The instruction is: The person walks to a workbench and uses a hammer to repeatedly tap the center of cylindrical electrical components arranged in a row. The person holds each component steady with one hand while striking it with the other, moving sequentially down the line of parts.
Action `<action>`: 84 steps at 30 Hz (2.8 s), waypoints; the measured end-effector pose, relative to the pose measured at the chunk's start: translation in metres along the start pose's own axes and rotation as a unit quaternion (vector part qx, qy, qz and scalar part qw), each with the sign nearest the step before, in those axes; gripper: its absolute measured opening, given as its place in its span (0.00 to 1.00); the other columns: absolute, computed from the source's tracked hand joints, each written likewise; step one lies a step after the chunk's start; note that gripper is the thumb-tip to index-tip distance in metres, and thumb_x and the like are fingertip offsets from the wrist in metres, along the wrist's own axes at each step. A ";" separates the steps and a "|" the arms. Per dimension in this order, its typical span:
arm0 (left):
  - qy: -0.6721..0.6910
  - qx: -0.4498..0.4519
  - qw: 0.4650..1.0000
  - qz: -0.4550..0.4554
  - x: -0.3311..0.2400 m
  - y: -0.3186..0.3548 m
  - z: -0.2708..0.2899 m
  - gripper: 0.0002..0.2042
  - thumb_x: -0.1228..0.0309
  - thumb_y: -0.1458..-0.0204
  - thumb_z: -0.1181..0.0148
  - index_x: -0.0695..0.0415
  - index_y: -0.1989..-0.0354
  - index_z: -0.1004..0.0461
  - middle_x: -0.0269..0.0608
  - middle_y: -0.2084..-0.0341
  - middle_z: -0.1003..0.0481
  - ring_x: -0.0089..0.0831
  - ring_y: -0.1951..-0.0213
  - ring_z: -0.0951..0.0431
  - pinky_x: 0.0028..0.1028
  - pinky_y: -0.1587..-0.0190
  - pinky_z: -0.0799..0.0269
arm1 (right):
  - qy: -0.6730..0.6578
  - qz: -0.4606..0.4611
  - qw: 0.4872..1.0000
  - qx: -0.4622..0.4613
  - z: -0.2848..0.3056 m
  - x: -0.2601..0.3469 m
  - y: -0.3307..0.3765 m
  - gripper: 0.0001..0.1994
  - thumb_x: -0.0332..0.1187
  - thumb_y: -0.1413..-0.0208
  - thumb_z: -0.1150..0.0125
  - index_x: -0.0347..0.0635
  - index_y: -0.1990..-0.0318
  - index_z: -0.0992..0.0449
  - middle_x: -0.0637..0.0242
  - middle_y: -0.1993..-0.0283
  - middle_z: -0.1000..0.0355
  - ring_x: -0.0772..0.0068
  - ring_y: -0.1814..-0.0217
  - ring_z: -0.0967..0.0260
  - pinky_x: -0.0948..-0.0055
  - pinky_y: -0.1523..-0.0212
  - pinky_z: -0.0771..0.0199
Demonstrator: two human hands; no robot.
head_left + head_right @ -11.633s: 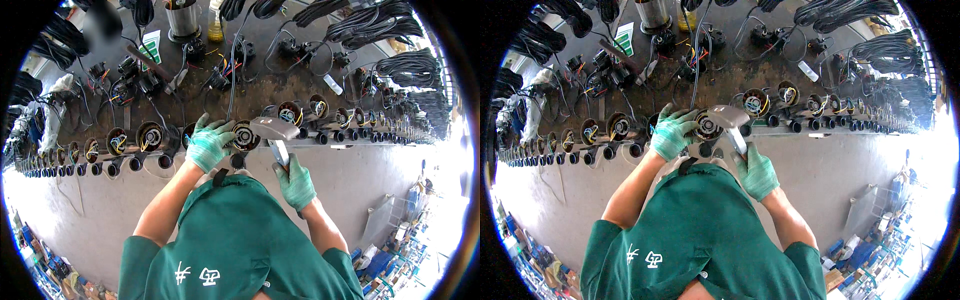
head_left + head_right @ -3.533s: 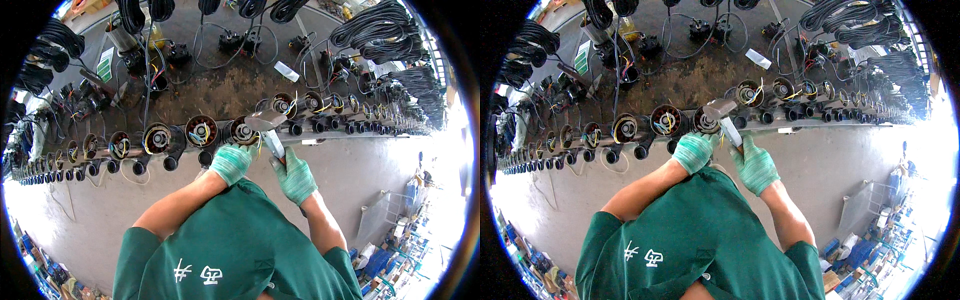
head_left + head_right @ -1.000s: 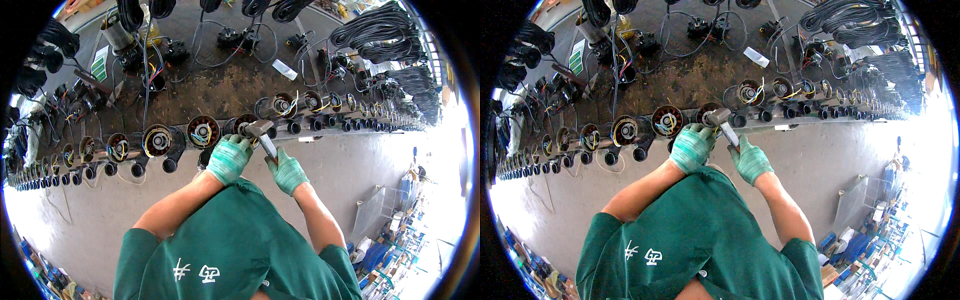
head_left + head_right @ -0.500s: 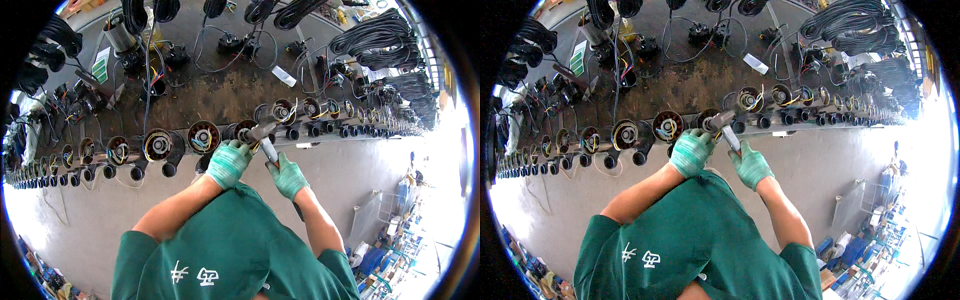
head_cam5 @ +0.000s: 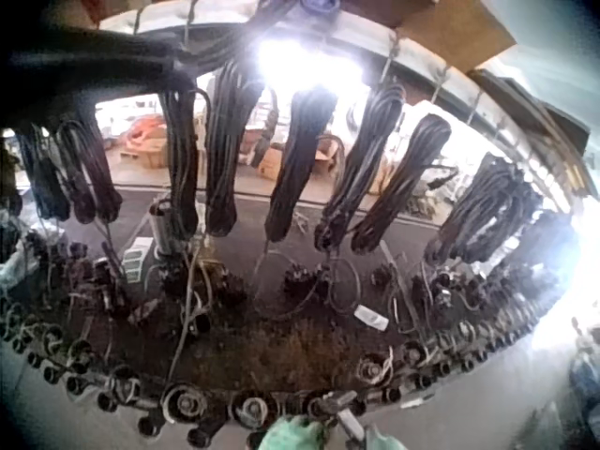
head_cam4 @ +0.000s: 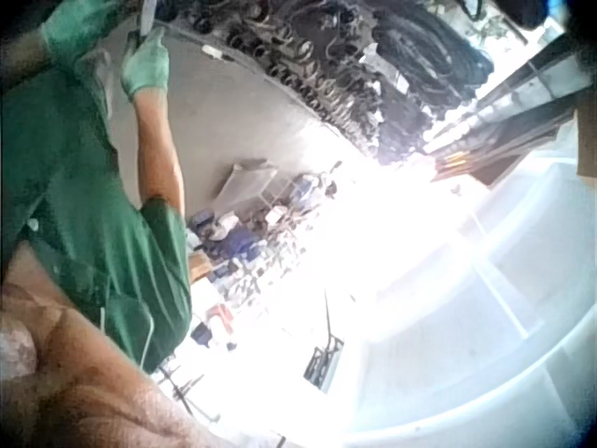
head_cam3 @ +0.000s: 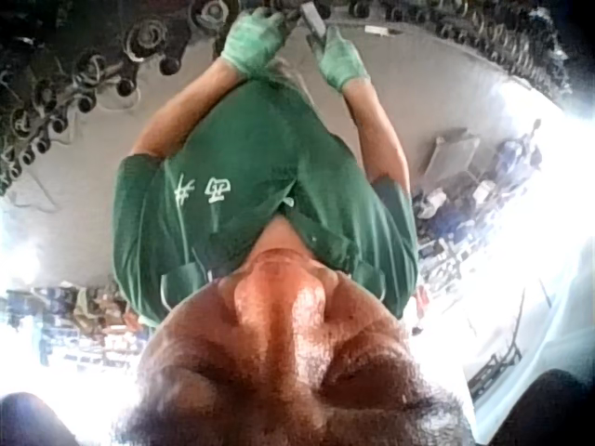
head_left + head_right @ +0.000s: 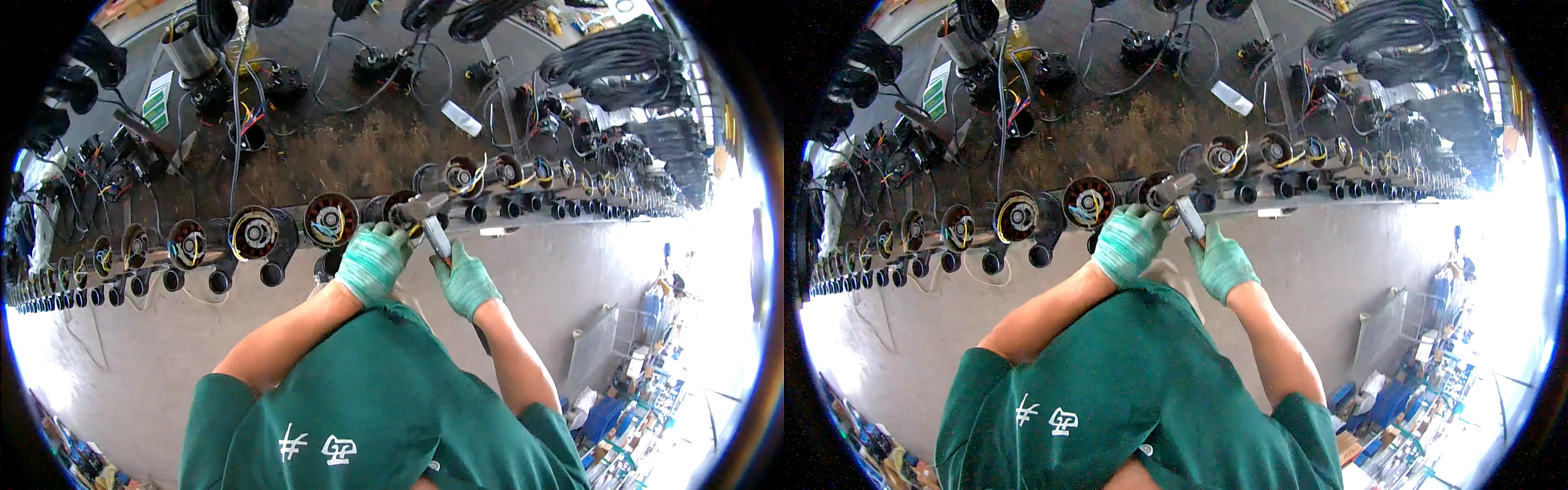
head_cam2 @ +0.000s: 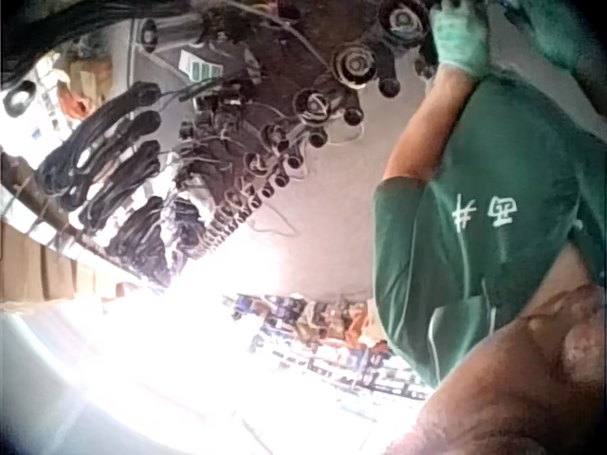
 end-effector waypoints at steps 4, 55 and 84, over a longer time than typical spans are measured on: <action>-0.007 0.021 0.999 -0.024 -0.001 0.004 -0.002 0.12 0.65 0.50 0.35 0.52 0.58 0.15 0.39 0.64 0.23 0.42 0.57 0.22 0.43 0.57 0.27 | -0.034 0.009 0.999 -0.012 -0.010 -0.007 0.002 0.20 0.46 0.32 0.43 0.36 0.48 0.35 0.32 0.63 0.23 0.27 0.55 0.25 0.35 0.57 0.29; 0.086 -0.024 0.990 0.111 -0.076 -0.120 -0.051 0.13 0.66 0.53 0.27 0.52 0.58 0.17 0.43 0.39 0.25 0.59 0.32 0.35 0.54 0.31 0.39 | -0.353 0.033 0.933 -0.058 0.089 -0.217 0.002 0.13 0.39 0.34 0.36 0.37 0.58 0.27 0.66 0.79 0.32 0.76 0.81 0.35 0.70 0.80 0.33; 0.013 -0.006 0.999 -0.045 -0.043 -0.079 -0.038 0.12 0.67 0.52 0.32 0.50 0.58 0.19 0.38 0.55 0.20 0.48 0.42 0.23 0.49 0.35 0.30 | -0.041 0.079 0.996 0.003 0.064 -0.133 -0.014 0.19 0.43 0.31 0.45 0.34 0.49 0.36 0.36 0.68 0.25 0.26 0.62 0.26 0.39 0.64 0.31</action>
Point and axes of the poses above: each hand's wrist, its own y-axis away from the middle knuckle, its own z-axis out of the back of the hand, x = y × z, the point moved 1 cm from there along -y, towards the middle knuckle
